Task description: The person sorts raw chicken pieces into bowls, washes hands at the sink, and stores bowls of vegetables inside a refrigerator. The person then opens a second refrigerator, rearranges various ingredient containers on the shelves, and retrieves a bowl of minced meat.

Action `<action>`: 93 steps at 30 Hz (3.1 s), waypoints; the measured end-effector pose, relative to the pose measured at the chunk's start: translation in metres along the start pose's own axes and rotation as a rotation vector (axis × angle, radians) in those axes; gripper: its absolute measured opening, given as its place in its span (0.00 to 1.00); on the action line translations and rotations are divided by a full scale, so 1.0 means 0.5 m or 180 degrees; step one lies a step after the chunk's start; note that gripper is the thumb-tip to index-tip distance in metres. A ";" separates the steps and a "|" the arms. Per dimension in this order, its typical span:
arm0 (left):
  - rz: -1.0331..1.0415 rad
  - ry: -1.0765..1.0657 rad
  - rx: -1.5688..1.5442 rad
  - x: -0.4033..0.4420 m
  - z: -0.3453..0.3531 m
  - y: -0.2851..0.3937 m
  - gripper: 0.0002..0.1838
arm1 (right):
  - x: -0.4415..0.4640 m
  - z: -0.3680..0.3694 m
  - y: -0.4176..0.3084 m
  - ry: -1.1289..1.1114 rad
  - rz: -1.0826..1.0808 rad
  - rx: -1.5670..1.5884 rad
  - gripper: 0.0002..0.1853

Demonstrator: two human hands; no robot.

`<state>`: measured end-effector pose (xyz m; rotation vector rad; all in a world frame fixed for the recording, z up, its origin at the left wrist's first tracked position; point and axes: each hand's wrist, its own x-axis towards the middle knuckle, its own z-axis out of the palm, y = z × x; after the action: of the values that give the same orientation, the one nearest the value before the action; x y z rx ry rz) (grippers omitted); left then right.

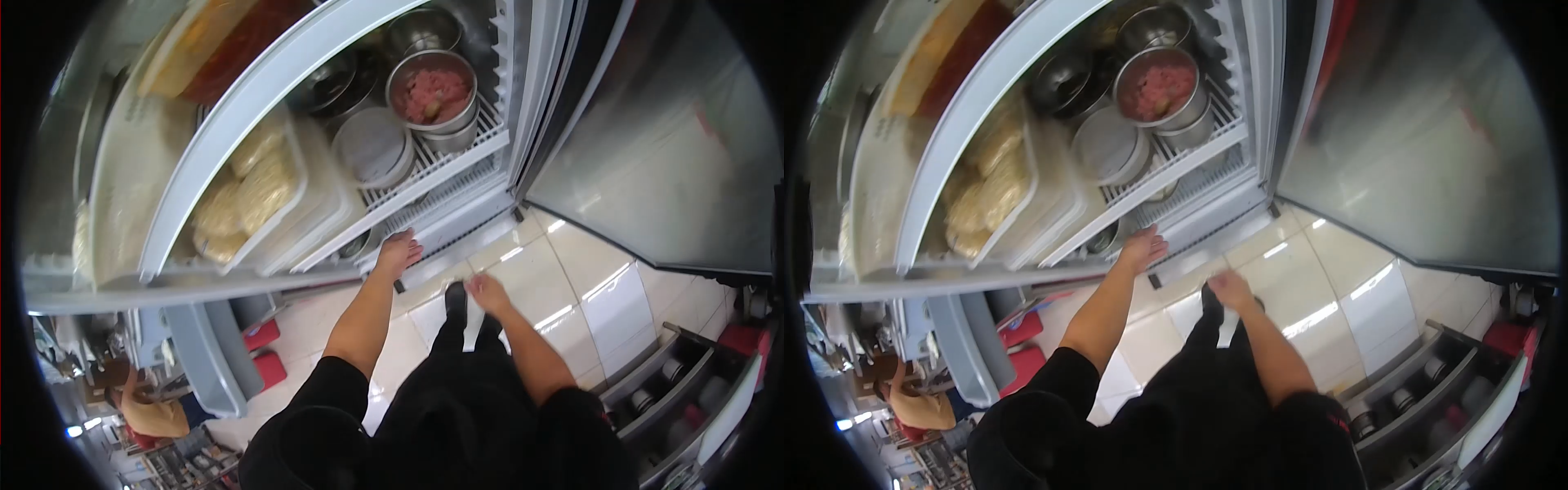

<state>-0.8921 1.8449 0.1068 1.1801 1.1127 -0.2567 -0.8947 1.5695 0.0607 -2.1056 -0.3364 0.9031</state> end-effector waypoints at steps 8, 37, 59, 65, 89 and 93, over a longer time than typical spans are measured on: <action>0.0395 0.0481 -0.1587 0.326 0.002 -0.021 0.18 | -0.191 -0.037 0.375 0.0024 0.1313 -0.0618 0.26; 0.2613 -0.0766 -0.2026 -0.398 0.109 0.486 0.20 | -0.221 -0.060 0.381 0.0287 0.0688 -0.0117 0.25; 0.2190 -0.1176 0.0155 -0.334 0.224 0.601 0.08 | -0.373 -0.099 0.392 0.0599 0.1846 0.0810 0.24; 0.2328 -0.1581 0.1377 -0.519 0.121 0.347 0.27 | -0.178 -0.335 -0.046 0.1308 -0.0491 -0.0172 0.24; 0.1143 -0.0389 -0.0675 -0.327 0.096 0.285 0.31 | -0.096 -0.165 -0.113 0.0839 -0.0348 0.0196 0.31; 0.0877 -0.0134 -0.1197 -0.274 0.101 0.306 0.31 | -0.102 -0.187 -0.114 0.0832 -0.0332 0.0194 0.30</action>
<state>-0.8262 1.8171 0.3061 0.9699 0.9003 0.1360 -0.8615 1.5265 0.1688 -2.0978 -0.2757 0.5622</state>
